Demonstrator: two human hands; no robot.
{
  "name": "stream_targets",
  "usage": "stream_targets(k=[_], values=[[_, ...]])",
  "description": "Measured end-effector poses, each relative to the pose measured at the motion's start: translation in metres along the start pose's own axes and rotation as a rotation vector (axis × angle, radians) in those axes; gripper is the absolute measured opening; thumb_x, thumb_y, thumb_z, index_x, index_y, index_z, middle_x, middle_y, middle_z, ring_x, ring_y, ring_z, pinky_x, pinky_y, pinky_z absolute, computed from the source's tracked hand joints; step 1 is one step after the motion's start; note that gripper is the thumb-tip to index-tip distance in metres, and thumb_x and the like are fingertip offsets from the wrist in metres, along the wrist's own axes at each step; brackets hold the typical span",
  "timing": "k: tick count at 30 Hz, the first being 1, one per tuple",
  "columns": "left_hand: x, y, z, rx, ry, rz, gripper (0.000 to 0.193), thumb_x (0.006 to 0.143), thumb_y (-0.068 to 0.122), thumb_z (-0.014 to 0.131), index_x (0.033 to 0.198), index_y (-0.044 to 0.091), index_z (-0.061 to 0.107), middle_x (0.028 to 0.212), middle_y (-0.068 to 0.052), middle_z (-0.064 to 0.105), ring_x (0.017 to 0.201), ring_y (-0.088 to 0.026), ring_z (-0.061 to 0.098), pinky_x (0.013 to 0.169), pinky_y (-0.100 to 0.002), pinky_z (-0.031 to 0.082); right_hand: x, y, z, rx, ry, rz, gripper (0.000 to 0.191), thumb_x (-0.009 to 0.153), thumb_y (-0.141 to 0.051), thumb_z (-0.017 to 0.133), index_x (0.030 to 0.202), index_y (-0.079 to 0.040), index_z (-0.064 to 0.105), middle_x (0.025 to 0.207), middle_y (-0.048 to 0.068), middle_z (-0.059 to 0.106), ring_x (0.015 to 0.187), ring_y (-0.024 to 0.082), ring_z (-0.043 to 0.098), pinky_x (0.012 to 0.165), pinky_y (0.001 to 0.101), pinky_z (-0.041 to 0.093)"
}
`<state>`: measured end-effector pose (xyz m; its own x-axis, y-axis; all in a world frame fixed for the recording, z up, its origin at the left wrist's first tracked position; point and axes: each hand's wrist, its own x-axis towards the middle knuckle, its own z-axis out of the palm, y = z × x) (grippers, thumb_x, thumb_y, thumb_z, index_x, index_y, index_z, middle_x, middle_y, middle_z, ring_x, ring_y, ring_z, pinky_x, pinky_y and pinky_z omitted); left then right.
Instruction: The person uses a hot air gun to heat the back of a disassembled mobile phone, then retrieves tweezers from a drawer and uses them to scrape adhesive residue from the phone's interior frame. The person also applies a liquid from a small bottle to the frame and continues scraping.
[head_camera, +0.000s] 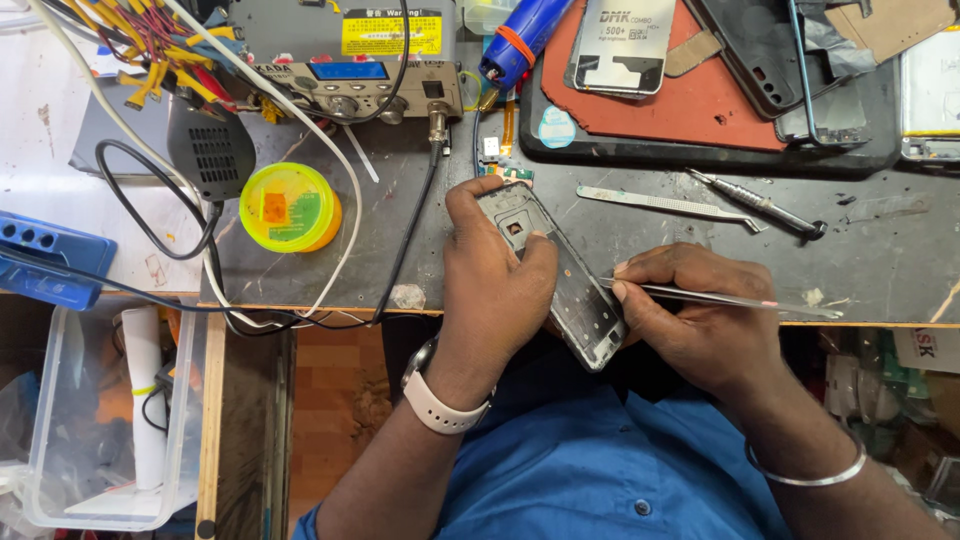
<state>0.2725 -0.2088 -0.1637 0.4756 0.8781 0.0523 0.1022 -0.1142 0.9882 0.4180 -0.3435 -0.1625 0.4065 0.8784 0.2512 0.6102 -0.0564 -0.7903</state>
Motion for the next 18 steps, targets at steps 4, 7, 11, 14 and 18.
stream_targets(k=[4, 7, 11, 14, 18], values=[[-0.0003, -0.0011, -0.0003, -0.001, 0.003, 0.013, 0.048, 0.086, -0.002, 0.059, 0.128, -0.003, 0.036, 0.084, -0.018, 0.071, 0.068, -0.021, 0.076, 0.063, -0.033, 0.062, 0.0001, -0.0007, 0.0001, -0.021, -0.007, -0.020, 0.013, 0.083, -0.008, 0.080, 0.094, -0.002, 0.077, 0.096, 0.010, 0.079, 0.083, 0.017, 0.077, 0.073, 0.0271, 0.060], [-0.0003, -0.0020, 0.0009, 0.019, 0.009, 0.008, 0.049, 0.085, -0.001, 0.059, 0.129, -0.003, 0.036, 0.084, -0.018, 0.071, 0.068, -0.020, 0.076, 0.064, -0.033, 0.062, 0.0002, -0.0016, 0.0005, -0.024, -0.014, -0.041, 0.012, 0.084, -0.008, 0.080, 0.095, -0.003, 0.077, 0.097, 0.010, 0.079, 0.086, 0.017, 0.078, 0.076, 0.0276, 0.061], [-0.0027, -0.0015, 0.0015, 0.055, 0.018, 0.024, 0.048, 0.085, 0.001, 0.059, 0.128, -0.004, 0.037, 0.085, -0.018, 0.071, 0.068, -0.021, 0.074, 0.065, -0.034, 0.061, -0.0003, -0.0031, 0.0020, -0.088, 0.011, -0.157, 0.014, 0.085, -0.007, 0.079, 0.098, -0.004, 0.077, 0.100, 0.011, 0.078, 0.094, 0.020, 0.078, 0.084, 0.0301, 0.062], [-0.0050, 0.0002, 0.0015, 0.092, -0.019, 0.005, 0.050, 0.084, 0.002, 0.060, 0.128, -0.003, 0.037, 0.083, -0.017, 0.072, 0.067, -0.021, 0.073, 0.066, -0.034, 0.060, -0.0017, -0.0044, 0.0023, -0.105, 0.038, -0.229, 0.013, 0.088, -0.004, 0.075, 0.101, -0.003, 0.075, 0.102, 0.011, 0.077, 0.099, 0.022, 0.078, 0.089, 0.0326, 0.062], [-0.0062, 0.0027, 0.0005, 0.078, 0.004, 0.016, 0.049, 0.084, 0.001, 0.061, 0.127, -0.004, 0.039, 0.085, -0.018, 0.072, 0.069, -0.022, 0.073, 0.067, -0.035, 0.060, -0.0046, -0.0058, -0.0004, -0.082, 0.080, -0.044, 0.013, 0.085, -0.007, 0.079, 0.098, -0.004, 0.077, 0.097, 0.011, 0.079, 0.086, 0.019, 0.078, 0.077, 0.0293, 0.061]])
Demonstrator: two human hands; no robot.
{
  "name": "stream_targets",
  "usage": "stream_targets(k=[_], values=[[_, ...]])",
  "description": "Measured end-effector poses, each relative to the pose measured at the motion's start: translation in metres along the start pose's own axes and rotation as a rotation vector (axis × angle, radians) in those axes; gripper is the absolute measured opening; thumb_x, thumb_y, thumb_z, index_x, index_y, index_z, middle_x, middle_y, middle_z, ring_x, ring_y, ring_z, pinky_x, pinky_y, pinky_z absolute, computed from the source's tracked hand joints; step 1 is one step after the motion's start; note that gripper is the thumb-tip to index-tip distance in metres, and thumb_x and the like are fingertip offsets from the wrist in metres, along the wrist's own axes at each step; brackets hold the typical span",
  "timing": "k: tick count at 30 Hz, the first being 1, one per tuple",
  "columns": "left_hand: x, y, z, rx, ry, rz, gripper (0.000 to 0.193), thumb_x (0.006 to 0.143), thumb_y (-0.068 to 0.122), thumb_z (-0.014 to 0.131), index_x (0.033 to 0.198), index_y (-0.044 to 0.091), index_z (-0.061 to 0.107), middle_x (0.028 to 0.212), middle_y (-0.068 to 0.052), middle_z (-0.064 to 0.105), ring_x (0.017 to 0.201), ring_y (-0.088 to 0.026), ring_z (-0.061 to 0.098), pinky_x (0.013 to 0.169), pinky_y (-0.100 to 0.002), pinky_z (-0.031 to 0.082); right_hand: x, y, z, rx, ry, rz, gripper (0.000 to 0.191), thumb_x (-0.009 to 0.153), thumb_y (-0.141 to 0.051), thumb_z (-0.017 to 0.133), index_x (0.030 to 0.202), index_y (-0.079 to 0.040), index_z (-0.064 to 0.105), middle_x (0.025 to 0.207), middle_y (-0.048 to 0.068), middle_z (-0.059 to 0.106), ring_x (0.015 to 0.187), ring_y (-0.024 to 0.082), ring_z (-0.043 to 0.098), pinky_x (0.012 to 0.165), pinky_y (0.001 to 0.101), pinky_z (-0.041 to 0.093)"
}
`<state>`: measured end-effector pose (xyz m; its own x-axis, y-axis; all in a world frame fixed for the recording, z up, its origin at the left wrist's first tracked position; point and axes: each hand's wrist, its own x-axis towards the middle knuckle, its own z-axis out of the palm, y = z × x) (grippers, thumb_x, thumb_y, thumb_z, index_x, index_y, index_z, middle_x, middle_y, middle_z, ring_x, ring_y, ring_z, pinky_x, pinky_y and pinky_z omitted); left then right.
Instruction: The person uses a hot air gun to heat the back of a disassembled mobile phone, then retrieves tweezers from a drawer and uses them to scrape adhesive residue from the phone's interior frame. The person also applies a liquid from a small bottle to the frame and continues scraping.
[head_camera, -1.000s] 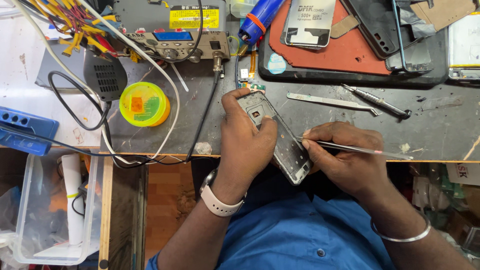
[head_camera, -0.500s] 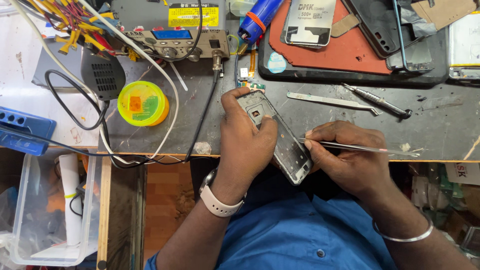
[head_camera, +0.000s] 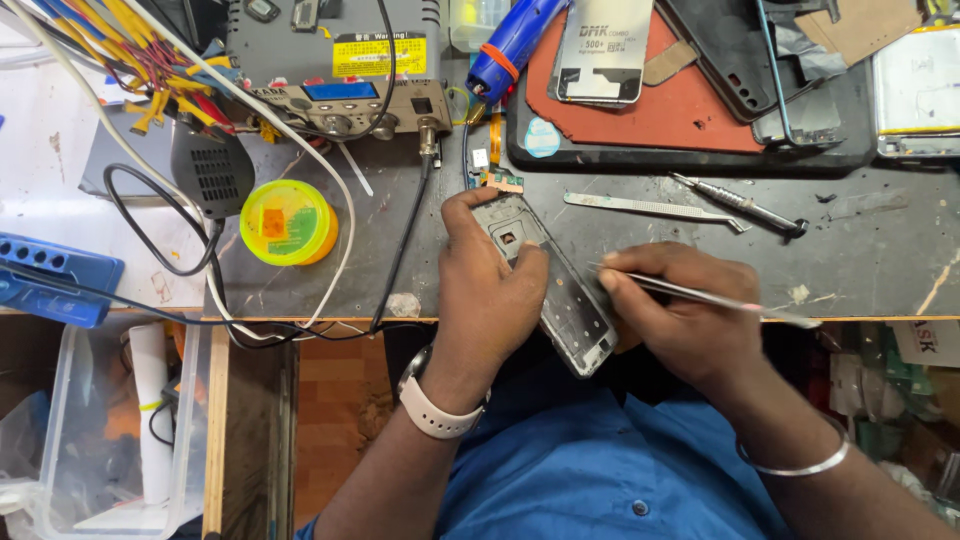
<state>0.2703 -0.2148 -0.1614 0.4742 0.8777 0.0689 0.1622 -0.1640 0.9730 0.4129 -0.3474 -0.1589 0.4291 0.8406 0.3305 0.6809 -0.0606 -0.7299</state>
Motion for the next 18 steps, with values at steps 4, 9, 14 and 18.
stream_targets(k=[4, 9, 14, 18], values=[[0.0021, 0.0004, -0.0018, -0.022, 0.019, -0.011, 0.049, 0.083, 0.001, 0.060, 0.127, -0.003, 0.039, 0.086, -0.019, 0.071, 0.069, -0.023, 0.073, 0.066, -0.035, 0.060, -0.0020, -0.0002, -0.0042, 0.026, -0.050, 0.038, 0.011, 0.084, -0.008, 0.078, 0.094, -0.005, 0.076, 0.095, 0.009, 0.079, 0.086, 0.018, 0.078, 0.077, 0.0282, 0.060], [0.0048, -0.0021, -0.0031, -0.022, -0.008, -0.026, 0.048, 0.085, 0.002, 0.060, 0.128, -0.002, 0.038, 0.087, -0.017, 0.071, 0.071, -0.021, 0.075, 0.067, -0.035, 0.061, -0.0016, 0.0005, -0.0052, 0.034, -0.064, -0.006, 0.010, 0.083, -0.008, 0.080, 0.091, -0.004, 0.076, 0.094, 0.009, 0.079, 0.085, 0.017, 0.078, 0.076, 0.0283, 0.060], [0.0041, -0.0046, -0.0029, -0.067, -0.008, -0.027, 0.049, 0.084, 0.001, 0.059, 0.128, -0.003, 0.037, 0.083, -0.016, 0.070, 0.067, -0.021, 0.073, 0.064, -0.035, 0.060, -0.0011, 0.0008, -0.0037, 0.045, -0.075, -0.030, 0.010, 0.083, -0.008, 0.080, 0.091, -0.004, 0.075, 0.093, 0.008, 0.078, 0.086, 0.018, 0.078, 0.077, 0.0288, 0.060], [0.0036, -0.0056, -0.0016, -0.015, 0.009, 0.037, 0.048, 0.085, -0.001, 0.059, 0.128, -0.004, 0.038, 0.084, -0.017, 0.070, 0.067, -0.021, 0.072, 0.064, -0.035, 0.060, -0.0017, 0.0002, -0.0031, 0.038, -0.078, -0.030, 0.010, 0.082, -0.008, 0.081, 0.091, -0.004, 0.076, 0.093, 0.009, 0.078, 0.086, 0.018, 0.078, 0.076, 0.0288, 0.060]])
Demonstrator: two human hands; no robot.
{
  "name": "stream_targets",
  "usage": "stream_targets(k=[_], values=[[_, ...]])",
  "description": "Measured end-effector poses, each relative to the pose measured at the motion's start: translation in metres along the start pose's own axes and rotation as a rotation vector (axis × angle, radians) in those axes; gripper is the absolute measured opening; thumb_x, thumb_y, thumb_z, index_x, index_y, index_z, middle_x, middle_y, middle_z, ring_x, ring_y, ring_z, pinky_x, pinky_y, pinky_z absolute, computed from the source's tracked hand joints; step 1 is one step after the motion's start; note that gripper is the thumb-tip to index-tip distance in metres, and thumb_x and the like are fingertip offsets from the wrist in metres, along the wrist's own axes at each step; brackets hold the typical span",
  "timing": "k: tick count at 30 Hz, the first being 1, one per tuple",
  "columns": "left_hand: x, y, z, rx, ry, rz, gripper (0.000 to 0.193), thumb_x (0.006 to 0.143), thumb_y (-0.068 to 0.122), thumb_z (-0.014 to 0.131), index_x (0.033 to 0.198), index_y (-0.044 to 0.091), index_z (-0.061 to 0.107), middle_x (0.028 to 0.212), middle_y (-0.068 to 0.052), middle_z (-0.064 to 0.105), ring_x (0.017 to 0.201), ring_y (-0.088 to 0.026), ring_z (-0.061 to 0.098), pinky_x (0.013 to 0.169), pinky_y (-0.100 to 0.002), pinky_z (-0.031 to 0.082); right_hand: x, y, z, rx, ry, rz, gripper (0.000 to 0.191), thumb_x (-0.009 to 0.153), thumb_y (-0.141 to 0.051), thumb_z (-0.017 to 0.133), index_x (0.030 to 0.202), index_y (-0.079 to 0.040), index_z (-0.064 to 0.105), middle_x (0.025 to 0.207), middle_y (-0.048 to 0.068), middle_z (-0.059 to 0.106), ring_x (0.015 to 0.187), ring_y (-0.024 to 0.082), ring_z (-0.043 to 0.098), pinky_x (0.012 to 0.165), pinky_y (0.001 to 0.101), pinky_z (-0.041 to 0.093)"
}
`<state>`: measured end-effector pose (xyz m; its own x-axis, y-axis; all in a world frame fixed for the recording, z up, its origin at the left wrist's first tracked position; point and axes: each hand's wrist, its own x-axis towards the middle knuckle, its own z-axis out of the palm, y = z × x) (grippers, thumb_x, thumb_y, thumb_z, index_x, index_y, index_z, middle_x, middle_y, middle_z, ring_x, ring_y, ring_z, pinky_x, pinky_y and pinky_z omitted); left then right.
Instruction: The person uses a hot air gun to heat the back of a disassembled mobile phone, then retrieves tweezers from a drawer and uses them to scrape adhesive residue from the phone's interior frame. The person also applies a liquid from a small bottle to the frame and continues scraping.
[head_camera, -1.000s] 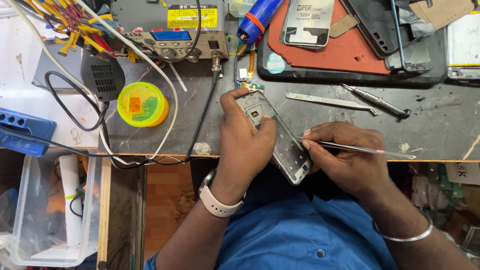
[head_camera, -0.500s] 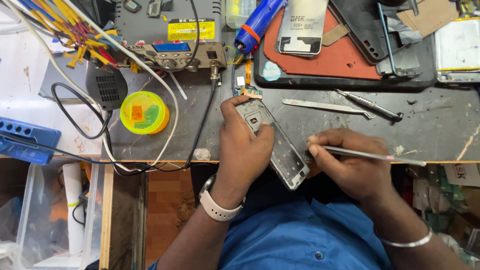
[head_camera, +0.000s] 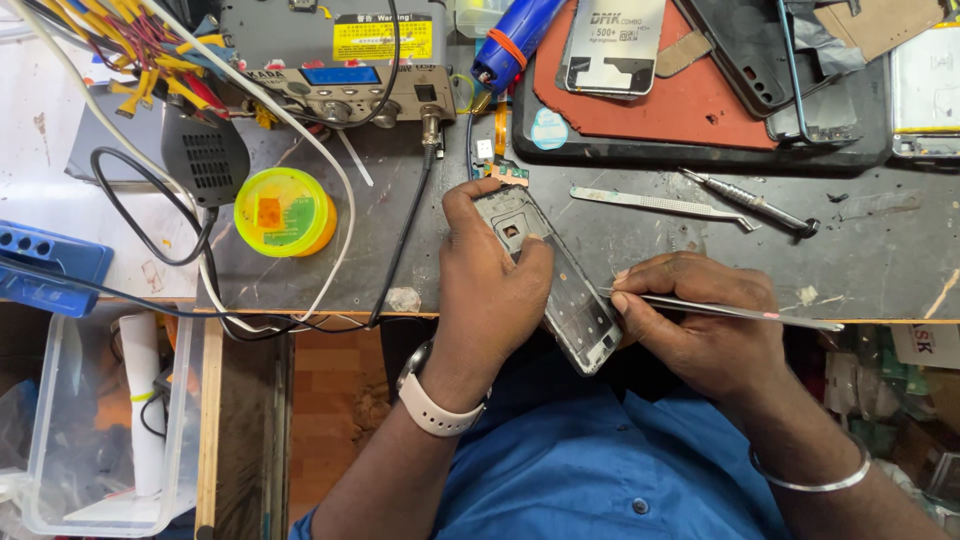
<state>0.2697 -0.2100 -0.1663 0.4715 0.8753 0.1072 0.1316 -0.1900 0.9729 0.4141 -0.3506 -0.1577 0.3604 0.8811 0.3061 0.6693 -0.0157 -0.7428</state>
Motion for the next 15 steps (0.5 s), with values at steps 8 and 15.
stream_targets(k=[8, 15], values=[[0.0007, -0.0008, 0.0003, -0.035, -0.025, -0.039, 0.047, 0.086, 0.000, 0.058, 0.127, -0.004, 0.036, 0.083, -0.016, 0.070, 0.066, -0.018, 0.073, 0.062, -0.033, 0.060, 0.0013, -0.0023, 0.0037, -0.004, 0.020, -0.029, 0.011, 0.084, -0.008, 0.081, 0.093, -0.003, 0.076, 0.096, 0.010, 0.078, 0.088, 0.018, 0.078, 0.078, 0.0286, 0.061], [-0.0001, -0.0006, 0.0002, -0.011, -0.004, -0.033, 0.048, 0.085, 0.000, 0.059, 0.127, -0.004, 0.037, 0.082, -0.017, 0.070, 0.065, -0.019, 0.070, 0.062, -0.033, 0.059, 0.0028, -0.0040, 0.0077, -0.025, 0.037, -0.073, 0.013, 0.085, -0.007, 0.080, 0.098, -0.004, 0.076, 0.099, 0.011, 0.078, 0.090, 0.020, 0.079, 0.078, 0.0290, 0.062]])
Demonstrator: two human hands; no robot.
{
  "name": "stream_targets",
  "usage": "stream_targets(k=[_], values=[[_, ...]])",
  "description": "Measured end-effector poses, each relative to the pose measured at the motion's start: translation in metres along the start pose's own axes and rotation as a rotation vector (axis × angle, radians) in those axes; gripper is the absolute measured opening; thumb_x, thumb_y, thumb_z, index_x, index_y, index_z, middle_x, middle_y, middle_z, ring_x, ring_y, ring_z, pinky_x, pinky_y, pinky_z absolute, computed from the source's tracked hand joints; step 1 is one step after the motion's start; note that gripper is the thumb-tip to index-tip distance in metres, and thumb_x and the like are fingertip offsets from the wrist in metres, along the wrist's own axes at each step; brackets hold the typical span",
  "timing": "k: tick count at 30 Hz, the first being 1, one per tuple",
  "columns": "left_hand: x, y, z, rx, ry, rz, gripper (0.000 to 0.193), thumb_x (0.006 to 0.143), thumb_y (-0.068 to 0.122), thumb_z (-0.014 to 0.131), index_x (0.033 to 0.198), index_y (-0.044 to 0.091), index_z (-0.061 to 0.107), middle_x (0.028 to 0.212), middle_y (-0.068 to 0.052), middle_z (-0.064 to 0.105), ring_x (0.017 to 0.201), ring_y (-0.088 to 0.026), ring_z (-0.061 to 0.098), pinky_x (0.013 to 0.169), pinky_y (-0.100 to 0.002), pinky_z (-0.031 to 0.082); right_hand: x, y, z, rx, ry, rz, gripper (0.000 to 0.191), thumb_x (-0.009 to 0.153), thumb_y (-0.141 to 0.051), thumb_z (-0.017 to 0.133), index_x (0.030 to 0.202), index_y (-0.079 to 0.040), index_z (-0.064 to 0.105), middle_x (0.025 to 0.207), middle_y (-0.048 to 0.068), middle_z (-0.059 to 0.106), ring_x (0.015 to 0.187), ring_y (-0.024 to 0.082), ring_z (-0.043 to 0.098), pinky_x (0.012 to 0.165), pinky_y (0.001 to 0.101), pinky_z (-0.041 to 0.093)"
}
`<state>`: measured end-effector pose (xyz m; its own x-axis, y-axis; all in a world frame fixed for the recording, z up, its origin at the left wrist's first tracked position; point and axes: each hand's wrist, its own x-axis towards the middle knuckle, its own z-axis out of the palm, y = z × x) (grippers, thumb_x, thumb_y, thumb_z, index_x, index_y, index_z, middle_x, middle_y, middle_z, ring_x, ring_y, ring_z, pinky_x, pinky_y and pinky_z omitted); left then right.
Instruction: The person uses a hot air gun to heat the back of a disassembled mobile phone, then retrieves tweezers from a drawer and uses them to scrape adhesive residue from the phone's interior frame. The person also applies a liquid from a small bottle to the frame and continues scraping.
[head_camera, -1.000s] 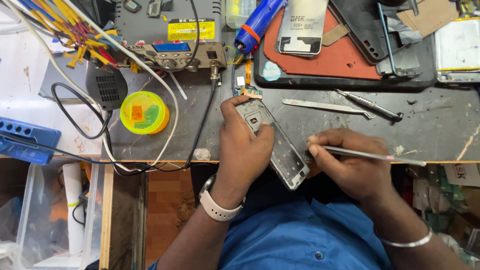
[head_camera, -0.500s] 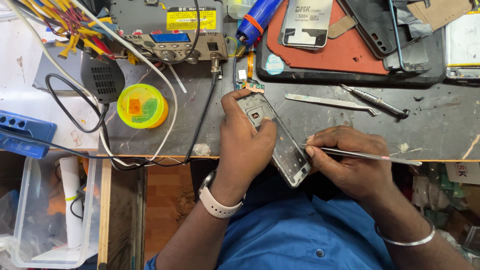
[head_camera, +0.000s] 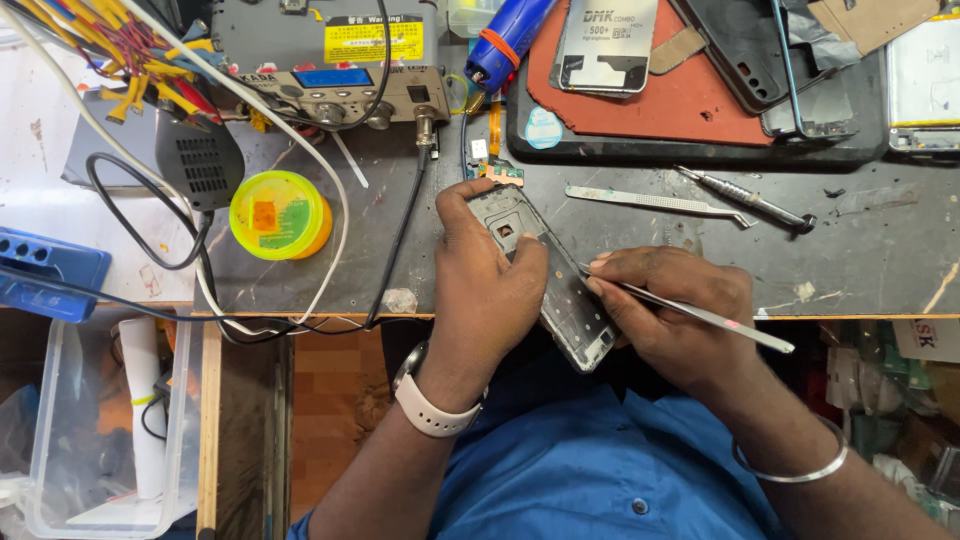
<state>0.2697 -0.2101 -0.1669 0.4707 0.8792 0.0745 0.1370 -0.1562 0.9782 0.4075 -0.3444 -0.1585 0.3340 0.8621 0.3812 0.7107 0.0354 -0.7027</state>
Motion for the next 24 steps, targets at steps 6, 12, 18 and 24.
stream_targets(k=[6, 12, 18, 24], values=[[0.0005, 0.0019, -0.0030, -0.008, 0.002, 0.000, 0.048, 0.085, 0.000, 0.059, 0.128, -0.003, 0.038, 0.085, -0.017, 0.071, 0.069, -0.019, 0.075, 0.066, -0.033, 0.061, -0.0044, -0.0009, -0.0060, 0.044, -0.008, 0.128, 0.011, 0.084, -0.006, 0.078, 0.095, -0.004, 0.076, 0.098, 0.010, 0.079, 0.088, 0.019, 0.079, 0.078, 0.0281, 0.061], [0.0027, 0.0023, -0.0043, 0.027, 0.001, -0.048, 0.047, 0.085, 0.000, 0.059, 0.128, -0.003, 0.040, 0.083, -0.019, 0.071, 0.066, -0.024, 0.073, 0.063, -0.036, 0.060, -0.0073, -0.0006, -0.0095, 0.066, -0.033, 0.105, 0.009, 0.083, -0.005, 0.079, 0.091, -0.003, 0.074, 0.095, 0.010, 0.078, 0.090, 0.019, 0.079, 0.079, 0.0284, 0.061], [0.0017, 0.0000, -0.0040, -0.025, -0.001, 0.001, 0.047, 0.085, -0.001, 0.058, 0.128, -0.003, 0.038, 0.085, -0.018, 0.072, 0.070, -0.022, 0.076, 0.066, -0.034, 0.062, -0.0074, -0.0002, -0.0086, 0.033, -0.048, 0.084, 0.011, 0.082, -0.006, 0.081, 0.090, -0.003, 0.074, 0.094, 0.010, 0.078, 0.091, 0.019, 0.079, 0.078, 0.0286, 0.061], [0.0002, -0.0004, -0.0048, -0.039, -0.017, -0.010, 0.047, 0.086, -0.001, 0.058, 0.128, -0.003, 0.036, 0.085, -0.018, 0.071, 0.069, -0.022, 0.076, 0.065, -0.034, 0.062, -0.0065, -0.0005, -0.0046, 0.040, -0.045, 0.048, 0.011, 0.083, -0.006, 0.080, 0.092, -0.004, 0.074, 0.097, 0.010, 0.078, 0.092, 0.020, 0.079, 0.081, 0.0290, 0.062]])
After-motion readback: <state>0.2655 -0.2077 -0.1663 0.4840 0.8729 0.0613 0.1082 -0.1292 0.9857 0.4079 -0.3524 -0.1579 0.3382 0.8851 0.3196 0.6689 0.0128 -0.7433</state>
